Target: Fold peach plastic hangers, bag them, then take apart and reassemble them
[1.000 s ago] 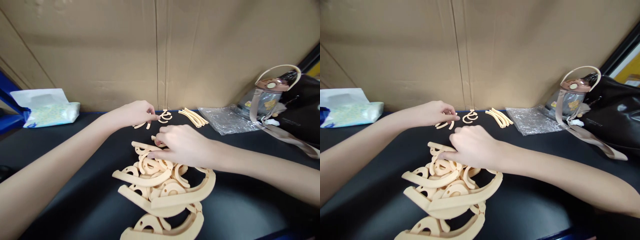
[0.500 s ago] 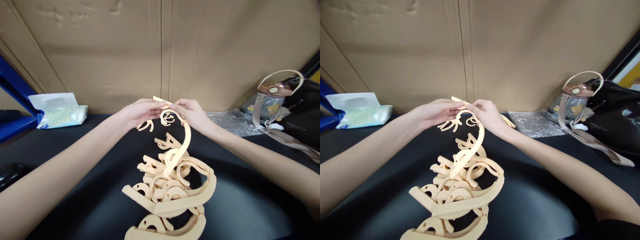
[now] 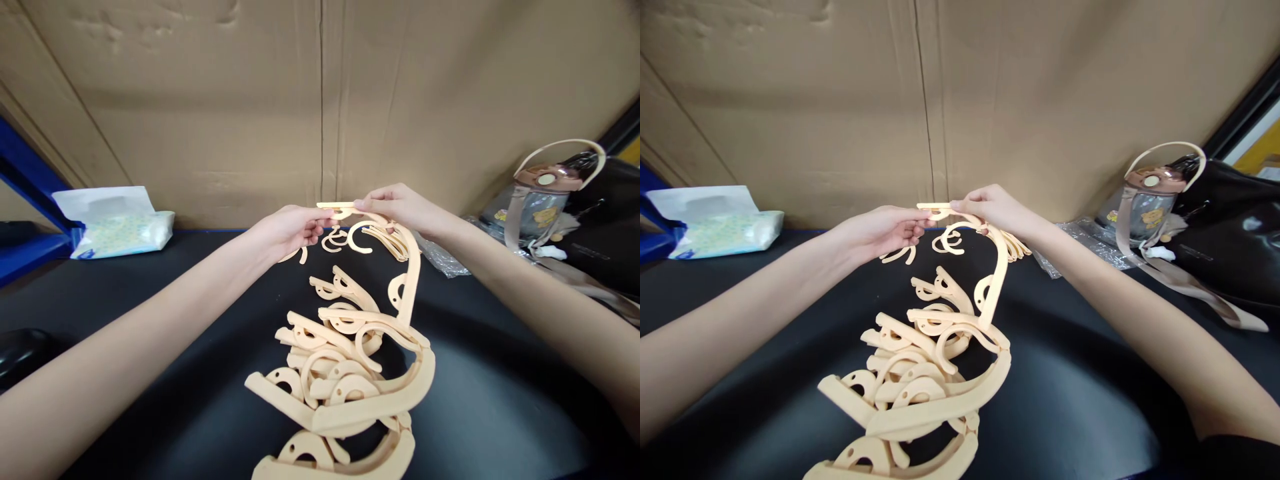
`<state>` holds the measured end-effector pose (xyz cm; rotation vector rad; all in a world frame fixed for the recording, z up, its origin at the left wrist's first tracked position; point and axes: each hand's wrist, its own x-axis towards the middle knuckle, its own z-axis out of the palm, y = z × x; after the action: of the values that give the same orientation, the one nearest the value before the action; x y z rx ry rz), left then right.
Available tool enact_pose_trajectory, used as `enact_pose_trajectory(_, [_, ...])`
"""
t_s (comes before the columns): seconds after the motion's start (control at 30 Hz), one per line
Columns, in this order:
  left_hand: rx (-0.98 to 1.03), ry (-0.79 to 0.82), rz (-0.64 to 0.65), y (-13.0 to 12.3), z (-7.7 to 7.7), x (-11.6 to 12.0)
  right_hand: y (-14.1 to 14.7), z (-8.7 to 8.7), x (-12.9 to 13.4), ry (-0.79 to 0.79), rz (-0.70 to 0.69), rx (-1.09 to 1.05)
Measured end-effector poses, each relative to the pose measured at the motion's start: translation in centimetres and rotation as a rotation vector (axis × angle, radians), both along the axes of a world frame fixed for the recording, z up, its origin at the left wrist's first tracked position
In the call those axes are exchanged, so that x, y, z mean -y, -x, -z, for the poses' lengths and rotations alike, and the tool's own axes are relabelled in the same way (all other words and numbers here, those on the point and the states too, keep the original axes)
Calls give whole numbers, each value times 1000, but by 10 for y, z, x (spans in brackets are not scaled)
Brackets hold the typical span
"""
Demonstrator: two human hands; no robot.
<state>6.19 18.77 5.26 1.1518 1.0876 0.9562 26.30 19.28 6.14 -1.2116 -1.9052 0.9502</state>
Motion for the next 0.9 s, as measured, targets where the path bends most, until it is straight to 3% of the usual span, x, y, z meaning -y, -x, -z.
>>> enact_pose_trajectory(0.17, [3,-36,10,-1,3,2,-15,-6,-7,-84,17,136])
enact_pose_trajectory(0.43, [-99,-74,109,-9,10,11,-13,6,-7,-750,-68,787])
enact_pose_trajectory(0.53, [-142,-103,125,-11,9,15,-6,13,-4,-885,-50,992])
enact_pose_trajectory(0.73, [-305,-236,33,-20,9,9,6,16,1,-844,44,1060])
enact_pose_trajectory(0.9, [-497,-427,-88,-24,13,6,2,18,-16,-639,109,994])
